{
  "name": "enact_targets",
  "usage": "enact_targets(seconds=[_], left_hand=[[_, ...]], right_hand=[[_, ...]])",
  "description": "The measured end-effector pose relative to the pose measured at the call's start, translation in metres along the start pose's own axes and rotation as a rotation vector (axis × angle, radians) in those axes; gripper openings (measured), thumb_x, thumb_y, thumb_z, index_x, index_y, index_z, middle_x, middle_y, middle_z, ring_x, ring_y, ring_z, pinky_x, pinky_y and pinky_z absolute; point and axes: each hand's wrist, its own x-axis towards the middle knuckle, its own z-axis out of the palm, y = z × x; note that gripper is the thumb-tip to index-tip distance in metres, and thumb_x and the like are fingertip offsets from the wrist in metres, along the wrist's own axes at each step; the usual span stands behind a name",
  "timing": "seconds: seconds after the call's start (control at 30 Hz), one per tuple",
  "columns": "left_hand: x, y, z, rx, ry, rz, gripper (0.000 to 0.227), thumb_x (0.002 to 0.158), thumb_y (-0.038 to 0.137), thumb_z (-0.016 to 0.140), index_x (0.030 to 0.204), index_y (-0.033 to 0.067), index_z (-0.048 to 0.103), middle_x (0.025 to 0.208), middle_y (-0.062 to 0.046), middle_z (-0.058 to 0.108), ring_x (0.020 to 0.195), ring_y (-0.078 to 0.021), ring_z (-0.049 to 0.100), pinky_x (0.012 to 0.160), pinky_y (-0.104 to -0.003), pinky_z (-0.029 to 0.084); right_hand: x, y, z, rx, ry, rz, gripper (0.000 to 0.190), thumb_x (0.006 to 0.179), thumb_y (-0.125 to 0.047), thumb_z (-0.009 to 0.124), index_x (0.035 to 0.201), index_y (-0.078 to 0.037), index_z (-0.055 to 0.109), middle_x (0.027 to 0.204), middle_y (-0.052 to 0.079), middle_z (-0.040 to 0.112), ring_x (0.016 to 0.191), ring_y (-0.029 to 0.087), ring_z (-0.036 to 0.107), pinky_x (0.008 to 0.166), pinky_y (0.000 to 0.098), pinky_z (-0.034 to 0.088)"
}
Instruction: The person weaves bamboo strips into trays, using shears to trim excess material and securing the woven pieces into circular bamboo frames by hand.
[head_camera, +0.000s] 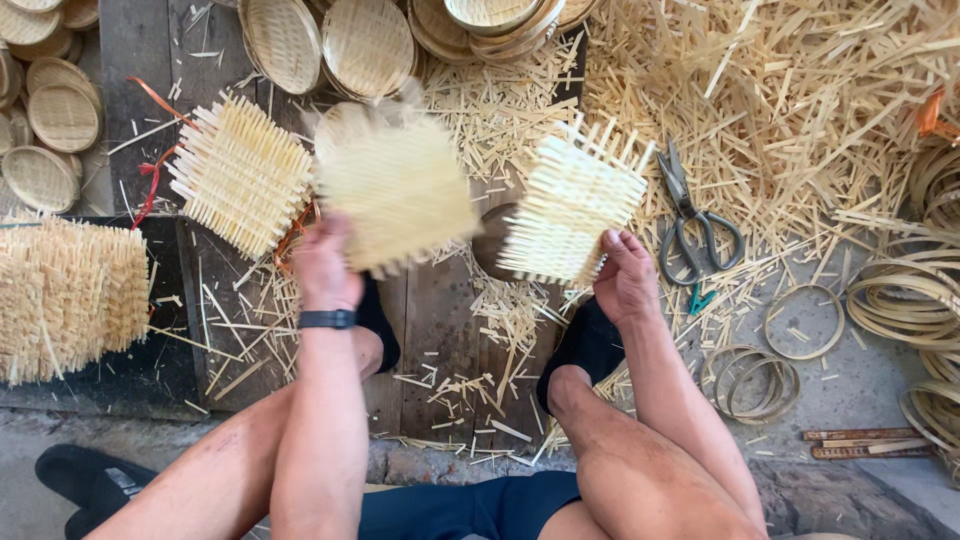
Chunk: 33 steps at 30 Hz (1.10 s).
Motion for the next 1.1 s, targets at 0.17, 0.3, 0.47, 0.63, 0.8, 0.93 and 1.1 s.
enact_targets(seconds=[0.17, 0.3, 0.47, 0.63, 0.8, 0.93, 1.1], left_hand=[[0.007, 0.034, -0.049, 0.573, 0.667, 0.252, 0.082, 0.087, 0.027, 0.085, 0.139, -0.0075, 0.033, 0.141, -0.033, 0.039, 0.131, -0.0484, 0.037, 0.112, -0.062, 0.032], [-0.021, -0.018, -0.008, 0.930, 0.404, 0.545, 0.097, 0.089, 0.021, 0.085, 0.158, -0.0036, 0.022, 0.160, -0.031, 0.033, 0.148, -0.0372, 0.039, 0.122, -0.052, 0.031], [-0.026, -0.083, 0.069, 0.728, -0.361, -0.086, 0.082, 0.071, 0.016, 0.092, 0.137, -0.0035, 0.048, 0.112, -0.020, 0.072, 0.095, -0.0182, 0.072, 0.080, -0.028, 0.060], [-0.014, -0.109, 0.068, 0.537, -0.473, -0.233, 0.035, 0.076, -0.001, 0.085, 0.107, -0.0075, 0.071, 0.098, -0.013, 0.077, 0.081, -0.0143, 0.073, 0.075, -0.028, 0.061], [-0.013, -0.113, 0.065, 0.538, -0.438, -0.207, 0.033, 0.079, -0.001, 0.084, 0.109, -0.0059, 0.072, 0.098, -0.011, 0.078, 0.081, -0.0126, 0.072, 0.074, -0.026, 0.060], [-0.014, -0.114, 0.063, 0.515, -0.436, -0.171, 0.036, 0.081, 0.000, 0.084, 0.113, -0.0062, 0.070, 0.102, -0.011, 0.077, 0.084, -0.0131, 0.071, 0.077, -0.026, 0.059], [-0.023, -0.098, 0.063, 0.444, -0.560, -0.216, 0.046, 0.083, -0.001, 0.081, 0.125, -0.0053, 0.064, 0.115, -0.009, 0.072, 0.099, -0.0147, 0.069, 0.090, -0.028, 0.056]], right_hand=[[-0.005, 0.013, 0.014, -0.310, -0.005, 0.008, 0.015, 0.089, -0.008, 0.078, 0.103, -0.003, 0.073, 0.093, 0.005, 0.075, 0.083, 0.013, 0.069, 0.077, 0.0258, 0.059], [-0.009, 0.025, 0.033, -0.626, 0.009, -0.038, 0.021, 0.087, -0.011, 0.080, 0.104, -0.001, 0.074, 0.091, 0.008, 0.077, 0.077, 0.013, 0.071, 0.071, 0.0246, 0.060], [-0.008, 0.033, 0.029, -0.642, 0.017, -0.112, 0.025, 0.086, -0.013, 0.083, 0.105, 0.001, 0.074, 0.093, 0.009, 0.077, 0.077, 0.010, 0.070, 0.072, 0.0227, 0.058], [-0.007, 0.042, 0.026, -0.608, 0.049, -0.114, 0.029, 0.084, -0.014, 0.085, 0.106, 0.003, 0.075, 0.092, 0.009, 0.078, 0.075, 0.009, 0.070, 0.070, 0.0224, 0.058], [-0.005, 0.043, 0.029, -0.618, 0.058, -0.135, 0.029, 0.085, -0.014, 0.084, 0.106, 0.004, 0.075, 0.092, 0.008, 0.078, 0.077, 0.010, 0.071, 0.072, 0.0226, 0.058], [-0.002, 0.049, 0.029, -0.645, 0.096, -0.157, 0.028, 0.086, -0.015, 0.082, 0.108, 0.002, 0.075, 0.093, 0.008, 0.078, 0.079, 0.010, 0.071, 0.073, 0.0224, 0.059], [0.004, 0.049, -0.006, -0.895, 0.182, -0.308, 0.032, 0.087, -0.019, 0.085, 0.111, -0.001, 0.075, 0.087, 0.006, 0.076, 0.078, 0.012, 0.069, 0.070, 0.0254, 0.056]])
